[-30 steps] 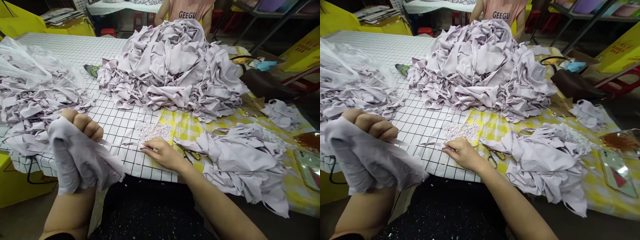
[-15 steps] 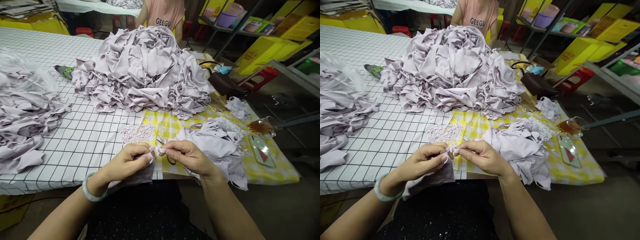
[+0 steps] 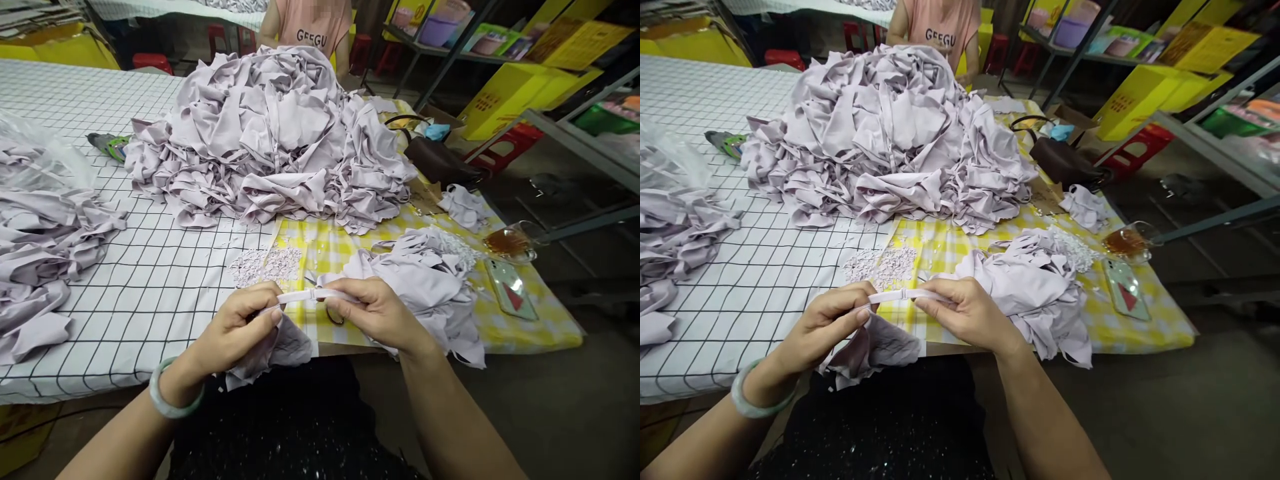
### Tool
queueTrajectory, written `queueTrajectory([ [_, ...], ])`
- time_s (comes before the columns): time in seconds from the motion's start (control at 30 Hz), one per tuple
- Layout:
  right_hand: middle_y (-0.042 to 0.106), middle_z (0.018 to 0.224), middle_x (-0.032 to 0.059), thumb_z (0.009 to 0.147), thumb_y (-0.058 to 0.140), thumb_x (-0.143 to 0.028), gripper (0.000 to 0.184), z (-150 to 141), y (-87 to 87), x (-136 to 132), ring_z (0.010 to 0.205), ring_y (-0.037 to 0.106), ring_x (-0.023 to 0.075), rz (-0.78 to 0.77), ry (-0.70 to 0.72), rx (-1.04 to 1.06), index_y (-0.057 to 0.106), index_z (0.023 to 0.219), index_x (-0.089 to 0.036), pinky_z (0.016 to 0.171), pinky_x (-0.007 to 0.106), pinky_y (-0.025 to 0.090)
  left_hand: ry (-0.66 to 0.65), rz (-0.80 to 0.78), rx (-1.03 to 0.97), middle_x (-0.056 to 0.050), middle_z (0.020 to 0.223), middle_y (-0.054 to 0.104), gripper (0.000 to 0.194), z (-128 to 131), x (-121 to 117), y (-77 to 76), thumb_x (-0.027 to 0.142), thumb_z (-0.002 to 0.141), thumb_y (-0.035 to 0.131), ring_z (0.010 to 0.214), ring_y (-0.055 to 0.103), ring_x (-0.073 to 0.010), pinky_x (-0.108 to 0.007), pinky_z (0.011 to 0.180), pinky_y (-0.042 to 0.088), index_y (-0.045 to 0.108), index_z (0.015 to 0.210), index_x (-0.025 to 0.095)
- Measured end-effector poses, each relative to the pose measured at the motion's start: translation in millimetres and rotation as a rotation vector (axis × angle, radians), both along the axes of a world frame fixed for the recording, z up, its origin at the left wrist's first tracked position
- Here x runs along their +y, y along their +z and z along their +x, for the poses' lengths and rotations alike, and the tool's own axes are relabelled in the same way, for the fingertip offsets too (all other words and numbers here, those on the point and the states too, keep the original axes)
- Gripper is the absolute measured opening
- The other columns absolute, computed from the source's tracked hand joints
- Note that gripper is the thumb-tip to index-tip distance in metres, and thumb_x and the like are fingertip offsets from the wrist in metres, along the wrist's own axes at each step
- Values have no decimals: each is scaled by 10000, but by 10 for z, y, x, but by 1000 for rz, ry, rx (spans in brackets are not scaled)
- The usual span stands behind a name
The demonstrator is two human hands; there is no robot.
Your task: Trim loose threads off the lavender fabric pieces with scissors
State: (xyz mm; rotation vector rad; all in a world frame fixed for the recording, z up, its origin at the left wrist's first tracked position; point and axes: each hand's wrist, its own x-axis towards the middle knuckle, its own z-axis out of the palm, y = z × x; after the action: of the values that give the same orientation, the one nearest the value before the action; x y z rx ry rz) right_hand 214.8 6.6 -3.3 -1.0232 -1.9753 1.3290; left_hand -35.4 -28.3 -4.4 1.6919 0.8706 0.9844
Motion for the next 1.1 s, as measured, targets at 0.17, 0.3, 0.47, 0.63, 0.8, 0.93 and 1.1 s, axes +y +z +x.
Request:
queueTrajectory([
  [0.17, 706, 761, 32, 965, 627, -328, 207, -58, -23, -24, 644, 613, 122, 100, -47, 20, 743, 911, -164, 547, 226, 469, 74, 69, 49, -65, 927, 619, 272, 95, -34, -71, 175, 984, 477, 918, 605, -167, -298, 780, 476, 520, 715, 177],
  [0.3, 752, 842, 38, 957, 637, -234, 115, -113, -109, -25, 729, 685, 139, 316, -141, 58, 741, 940, -187, 658, 246, 546, 295, -126, -62, -53, 1010, 624, 172, 246, -70, -129, 235, 931, 594, 829, 600, -135, -252, 669, 477, 458, 831, 205],
  [0.47, 735, 781, 33, 956, 637, -223, 112, -150, -177, -50, 639, 649, 133, 419, -196, 48, 741, 982, -190, 584, 247, 519, 340, -194, -64, -11, 961, 587, 266, 412, -41, -130, 304, 841, 730, 537, 386, -48, -210, 451, 297, 521, 972, 204],
  [0.63, 676, 780, 34, 960, 642, -308, 136, -184, -173, -99, 675, 600, 137, 252, -183, 60, 714, 928, -198, 617, 269, 484, 330, -108, -15, 46, 628, 495, 99, 450, 12, -125, 277, 927, 625, 522, 383, -85, -230, 478, 316, 638, 915, 180],
  [0.8, 605, 810, -11, 890, 700, -521, 382, -247, -183, -44, 570, 497, 82, -342, -157, 359, 624, 1105, -215, 498, 217, 411, 279, -127, -65, -12, 759, 641, 100, 420, 12, -133, 260, 933, 622, 591, 487, -104, -249, 543, 395, 665, 925, 170],
  [0.93, 522, 702, -56, 829, 782, -473, 321, -293, -170, 13, 505, 391, 53, -475, -128, 425, 625, 909, -205, 452, 202, 330, 268, -176, -85, -25, 784, 645, 122, 409, 3, -117, 276, 938, 620, 665, 541, -122, -261, 617, 440, 656, 904, 165],
  [1.1, 481, 657, -63, 828, 771, -503, 342, -292, -194, 15, 505, 338, 61, -516, -151, 429, 625, 869, -196, 438, 209, 275, 260, -326, -204, -9, 755, 596, 151, 403, 15, -97, 308, 934, 622, 655, 529, -115, -236, 579, 438, 619, 880, 167],
])
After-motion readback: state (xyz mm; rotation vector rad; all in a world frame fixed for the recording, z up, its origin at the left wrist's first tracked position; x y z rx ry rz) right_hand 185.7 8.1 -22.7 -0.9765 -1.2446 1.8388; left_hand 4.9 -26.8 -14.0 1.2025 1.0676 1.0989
